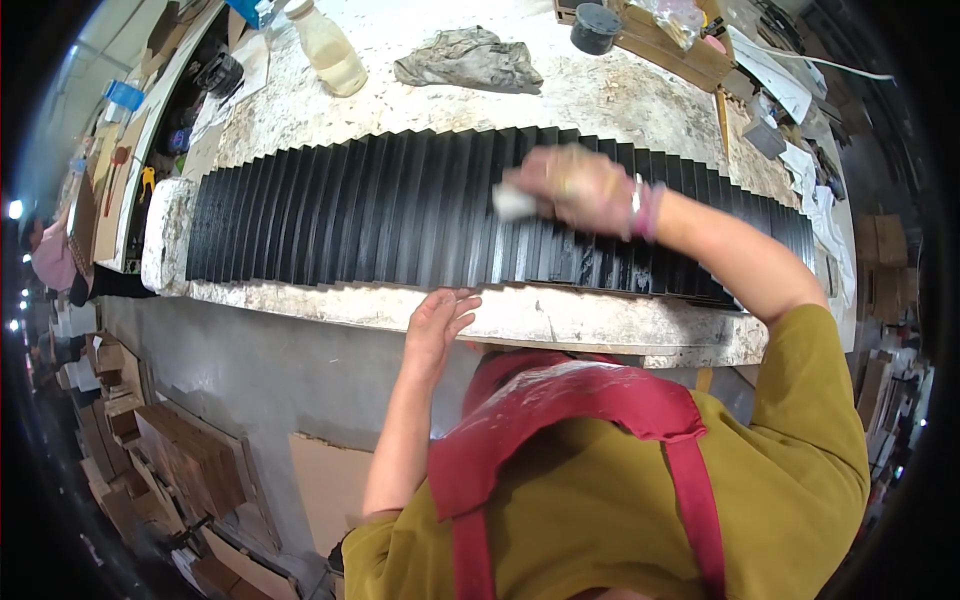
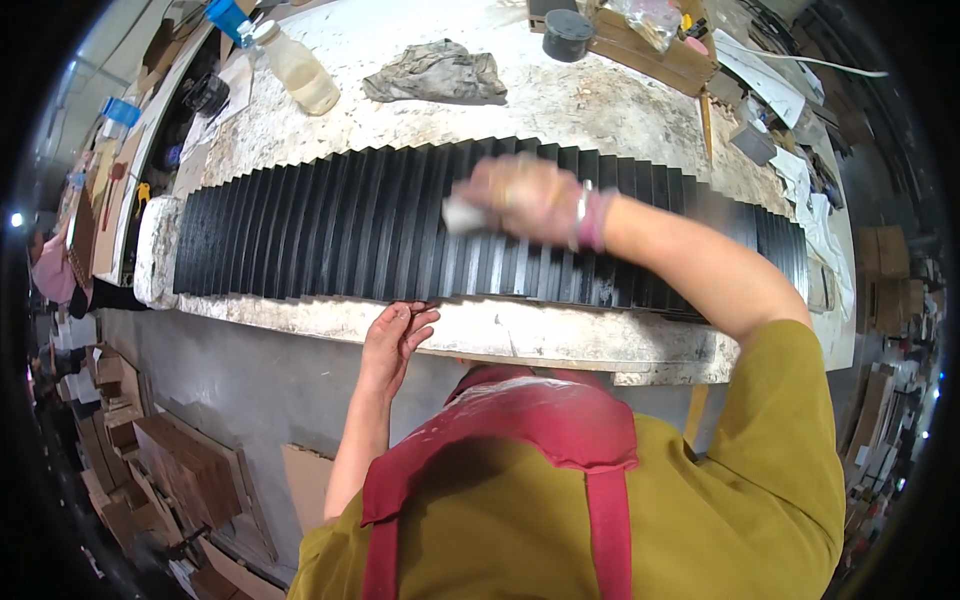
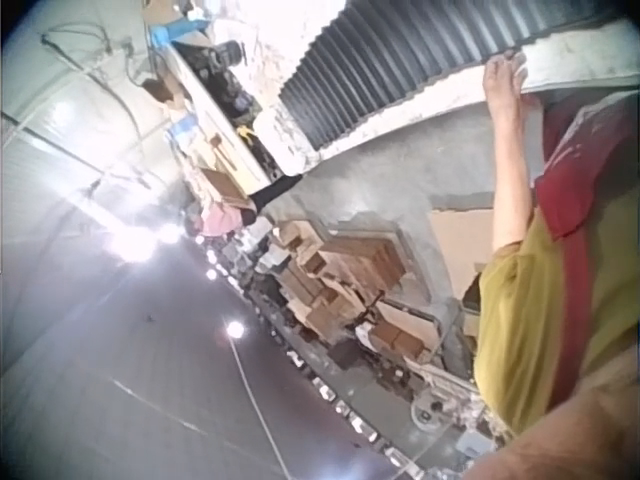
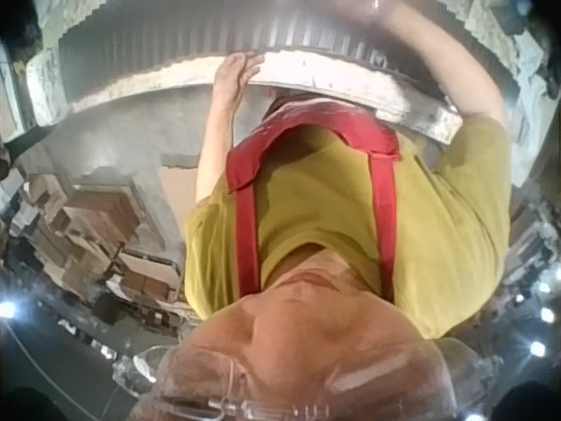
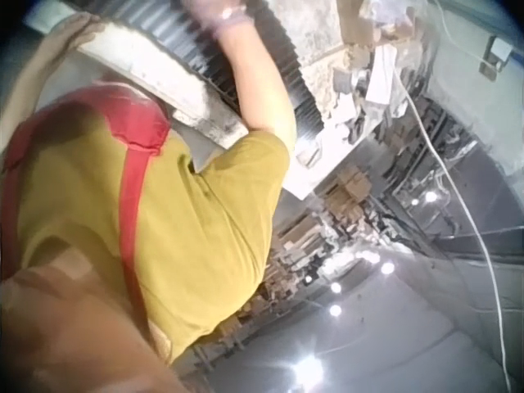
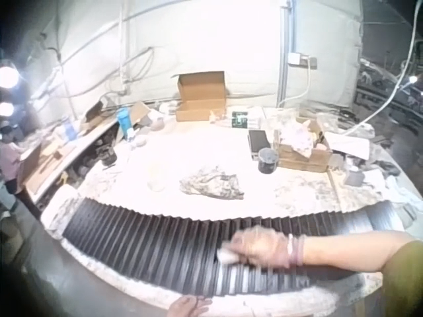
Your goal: The person cleans a long, grooved wooden panel by rubbing a cloth along the slats and then stacks the cleaned pieces together on a workbench.
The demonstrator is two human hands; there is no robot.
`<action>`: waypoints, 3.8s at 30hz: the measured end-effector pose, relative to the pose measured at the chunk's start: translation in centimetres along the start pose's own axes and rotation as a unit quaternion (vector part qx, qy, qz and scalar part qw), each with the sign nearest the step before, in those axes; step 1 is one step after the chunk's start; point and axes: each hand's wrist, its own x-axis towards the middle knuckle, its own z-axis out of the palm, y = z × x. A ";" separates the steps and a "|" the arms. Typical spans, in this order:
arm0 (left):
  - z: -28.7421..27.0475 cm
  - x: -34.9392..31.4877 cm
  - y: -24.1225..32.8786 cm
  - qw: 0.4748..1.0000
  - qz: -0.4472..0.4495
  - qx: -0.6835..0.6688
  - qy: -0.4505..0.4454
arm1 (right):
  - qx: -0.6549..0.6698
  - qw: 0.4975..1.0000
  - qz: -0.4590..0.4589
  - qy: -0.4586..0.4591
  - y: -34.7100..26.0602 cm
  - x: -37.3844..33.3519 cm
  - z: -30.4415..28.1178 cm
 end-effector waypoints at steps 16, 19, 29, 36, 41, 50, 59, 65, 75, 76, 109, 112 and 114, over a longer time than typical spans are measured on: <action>0.1 -0.7 0.1 1.000 -0.018 -0.012 -0.019 | 0.044 0.998 -0.032 0.030 -4.0 -2.0 -1.2; 1.3 -0.4 0.7 0.999 -0.032 0.004 -0.032 | 0.024 0.973 0.212 0.090 4.5 -0.3 -2.5; 3.6 -1.0 -0.5 1.000 -0.018 -0.003 -0.017 | 0.025 0.983 0.142 0.114 6.4 -3.2 -1.9; 4.5 -2.3 -2.4 0.998 0.033 -0.047 0.041 | -0.013 0.982 0.157 -0.105 4.2 -3.5 -5.3; 6.6 -1.7 -3.6 0.992 0.058 -0.094 0.053 | -0.038 0.991 0.124 0.039 6.2 -3.1 -1.7; 6.3 -1.7 -4.7 0.985 0.037 -0.165 0.047 | 0.065 0.988 -0.020 0.141 -2.9 -4.6 -1.7; 6.3 -2.1 -4.6 0.989 0.007 -0.144 -0.034 | 0.116 0.984 0.066 0.115 0.7 -6.5 -3.3; 7.4 -0.3 -4.9 0.984 -0.007 -0.164 -0.067 | -0.001 0.999 -0.005 0.032 2.1 -8.0 -2.2; 7.6 -0.8 -5.4 0.987 0.003 -0.155 -0.054 | -0.047 0.993 0.009 0.107 -0.1 -8.2 -0.5; 7.6 -1.0 -5.4 0.984 0.010 -0.168 -0.059 | 0.034 0.996 -0.049 0.064 -2.4 -9.0 -0.7; 12.4 -0.2 -8.1 0.985 0.030 -0.163 -0.051 | 0.013 0.979 0.201 -0.038 10.1 -10.1 -4.3; 12.1 -0.8 -8.7 0.982 0.037 -0.183 -0.032 | 0.049 0.991 0.058 -0.108 6.3 -12.6 -6.7; 12.1 -0.6 -8.8 0.980 0.048 -0.192 -0.035 | 0.068 0.994 0.011 -0.086 7.2 -12.8 -7.0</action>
